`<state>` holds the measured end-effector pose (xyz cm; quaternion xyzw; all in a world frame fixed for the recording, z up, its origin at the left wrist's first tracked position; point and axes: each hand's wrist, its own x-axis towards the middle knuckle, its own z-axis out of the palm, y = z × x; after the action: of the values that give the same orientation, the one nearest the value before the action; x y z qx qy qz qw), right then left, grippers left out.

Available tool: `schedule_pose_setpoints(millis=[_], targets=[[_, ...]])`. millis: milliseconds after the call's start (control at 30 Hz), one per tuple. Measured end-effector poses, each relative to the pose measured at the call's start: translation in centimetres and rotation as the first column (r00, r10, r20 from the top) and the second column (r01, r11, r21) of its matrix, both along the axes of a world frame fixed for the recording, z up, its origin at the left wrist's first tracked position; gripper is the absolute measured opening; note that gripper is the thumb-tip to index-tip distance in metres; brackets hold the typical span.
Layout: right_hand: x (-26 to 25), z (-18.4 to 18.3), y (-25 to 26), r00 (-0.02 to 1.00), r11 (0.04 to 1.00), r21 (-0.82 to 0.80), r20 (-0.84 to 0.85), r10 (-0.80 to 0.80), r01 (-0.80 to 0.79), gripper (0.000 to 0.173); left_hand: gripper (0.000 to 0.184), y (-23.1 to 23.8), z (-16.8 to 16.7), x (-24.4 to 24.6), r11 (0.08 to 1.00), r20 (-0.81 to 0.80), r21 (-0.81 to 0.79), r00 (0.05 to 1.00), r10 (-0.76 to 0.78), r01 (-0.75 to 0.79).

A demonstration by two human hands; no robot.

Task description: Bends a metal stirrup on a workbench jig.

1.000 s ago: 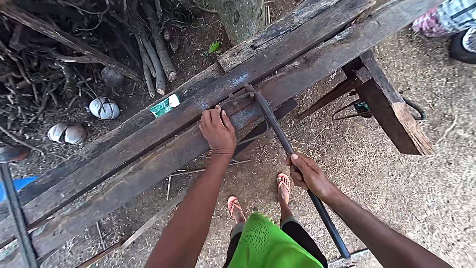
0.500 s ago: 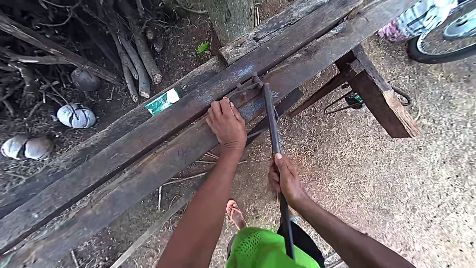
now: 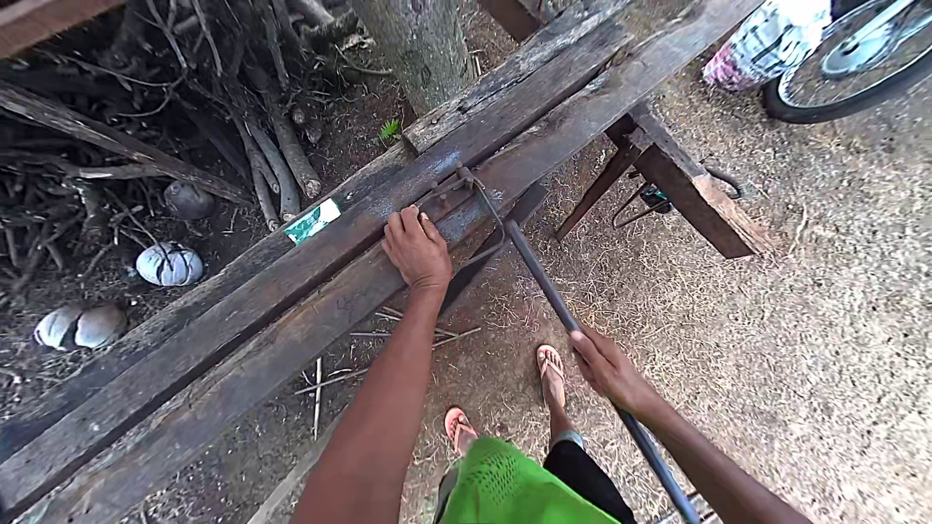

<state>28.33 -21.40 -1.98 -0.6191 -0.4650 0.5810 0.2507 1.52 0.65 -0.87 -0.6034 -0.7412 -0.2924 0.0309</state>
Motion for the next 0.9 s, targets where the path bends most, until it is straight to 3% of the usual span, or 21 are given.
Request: schedule_pose_setpoints(millis=[100, 233, 567, 900], targets=[[4.4, -1.3, -4.5, 0.98, 1.0, -0.004, 0.199, 0.014, -0.013, 0.056, 0.031, -0.1, 0.0, 0.0, 1.0, 0.006, -0.002, 1.0, 0.015, -0.015], [5.9, -1.0, -6.4, 0.955, 1.0, -0.014, 0.295, -0.015, 0.021, 0.06, 0.033, -0.2, -0.1, 0.0, 1.0, -0.002, 0.013, 1.0, 0.026, -0.026], [0.8, 1.1, 4.1, 0.982, 0.983, 0.098, 0.127, 0.141, -0.154, 0.058, 0.036, -0.6, -0.7, -0.2, 0.999, -0.042, 0.023, 0.998, 0.042, -0.041], [-0.9, 1.3, 6.8, 0.99, 0.989, 0.055, 0.029, 0.137, -0.139, 0.051, 0.034, -0.3, -0.7, 0.1, 0.998, -0.006, 0.043, 0.999, 0.052, -0.052]])
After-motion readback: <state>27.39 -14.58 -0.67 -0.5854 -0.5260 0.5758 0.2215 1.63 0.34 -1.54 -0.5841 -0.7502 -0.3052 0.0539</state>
